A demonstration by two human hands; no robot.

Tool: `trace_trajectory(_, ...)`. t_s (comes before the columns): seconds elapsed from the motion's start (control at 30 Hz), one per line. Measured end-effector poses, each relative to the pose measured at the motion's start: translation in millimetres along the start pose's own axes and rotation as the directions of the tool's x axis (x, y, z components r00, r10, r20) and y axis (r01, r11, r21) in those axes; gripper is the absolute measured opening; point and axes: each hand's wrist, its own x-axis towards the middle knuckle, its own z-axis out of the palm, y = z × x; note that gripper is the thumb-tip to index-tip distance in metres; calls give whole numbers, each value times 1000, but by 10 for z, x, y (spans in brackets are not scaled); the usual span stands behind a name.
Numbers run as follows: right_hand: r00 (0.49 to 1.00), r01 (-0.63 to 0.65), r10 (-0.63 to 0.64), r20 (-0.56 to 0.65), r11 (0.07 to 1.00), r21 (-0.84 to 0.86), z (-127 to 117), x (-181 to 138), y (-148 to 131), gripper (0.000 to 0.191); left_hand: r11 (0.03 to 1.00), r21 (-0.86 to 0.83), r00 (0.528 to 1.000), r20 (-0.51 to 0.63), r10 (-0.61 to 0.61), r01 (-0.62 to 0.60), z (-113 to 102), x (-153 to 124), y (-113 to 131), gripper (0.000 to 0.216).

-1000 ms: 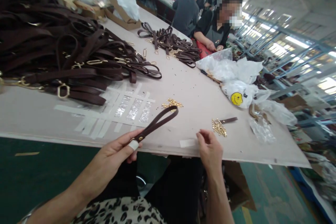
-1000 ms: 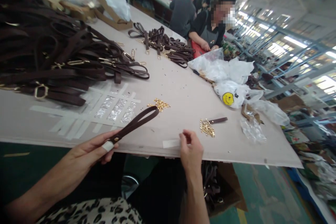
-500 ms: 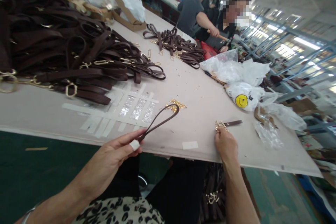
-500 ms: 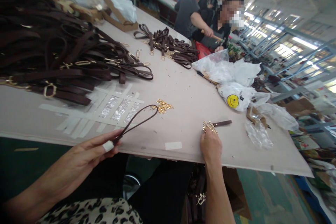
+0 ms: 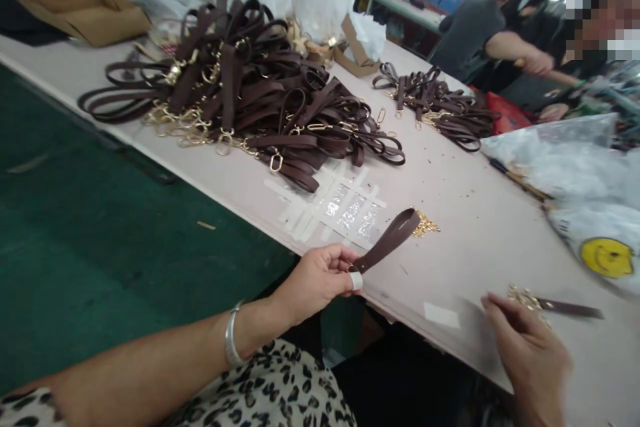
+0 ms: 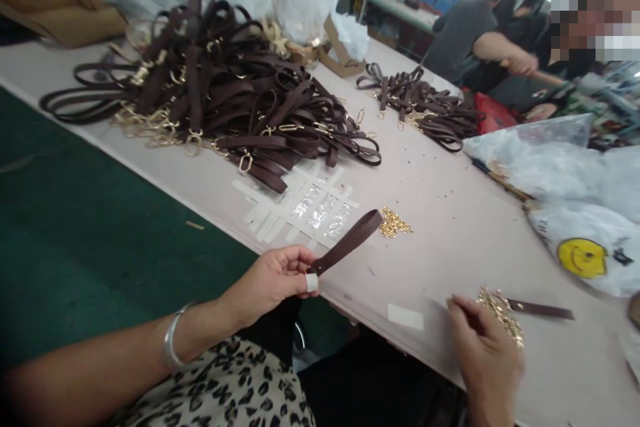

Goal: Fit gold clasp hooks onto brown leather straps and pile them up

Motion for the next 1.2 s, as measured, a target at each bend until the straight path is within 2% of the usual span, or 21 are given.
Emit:
trace_trajectory(0.07,998,34,-51,41,937,346,169,-317,-386,32,1000,1,1000,8,10,-10,28,8,-13,24)
trace_trajectory(0.13,983,123,-174,60,865,486,348,-618,-796,26,1000,2,1000,23,18,-18,54,10,-33,22)
trace_trajectory(0.2,938,262,-343,38,780,569,486,-826,-1145,16,999,-1,998,41,37,-37,68,4,-59,20)
trace_trajectory(0.27,872,378,-488,27,709,596,558,-923,-1379,13,997,-28,995,70,68,-66,68,-10,-86,18)
trace_trajectory(0.37,823,463,-568,11,680,568,576,-929,-1512,16,992,-38,988,101,119,-116,51,-40,-115,16)
trace_trajectory(0.5,823,468,-567,41,717,517,554,-894,-1497,14,969,99,972,83,219,-226,16,-85,-107,19)
trace_trajectory(0.67,831,456,-556,34,714,531,550,-921,-1479,15,819,419,918,124,377,-393,-22,-125,-39,24)
trace_trajectory(0.8,858,418,-513,30,731,540,542,-967,-1478,11,758,460,884,169,436,-462,-31,-144,-39,25)
trace_trajectory(0.97,927,219,-346,145,811,543,526,-995,-1522,13,694,477,835,193,516,-539,-45,-164,-87,26)
trace_trajectory(1.1,958,5,-194,213,749,663,541,-987,-1577,27,638,495,795,217,567,-590,-31,-159,-70,24)
trace_trajectory(1.2,973,-72,-104,208,715,695,588,-1028,-1479,42,629,503,797,255,548,-593,20,-171,-84,21)
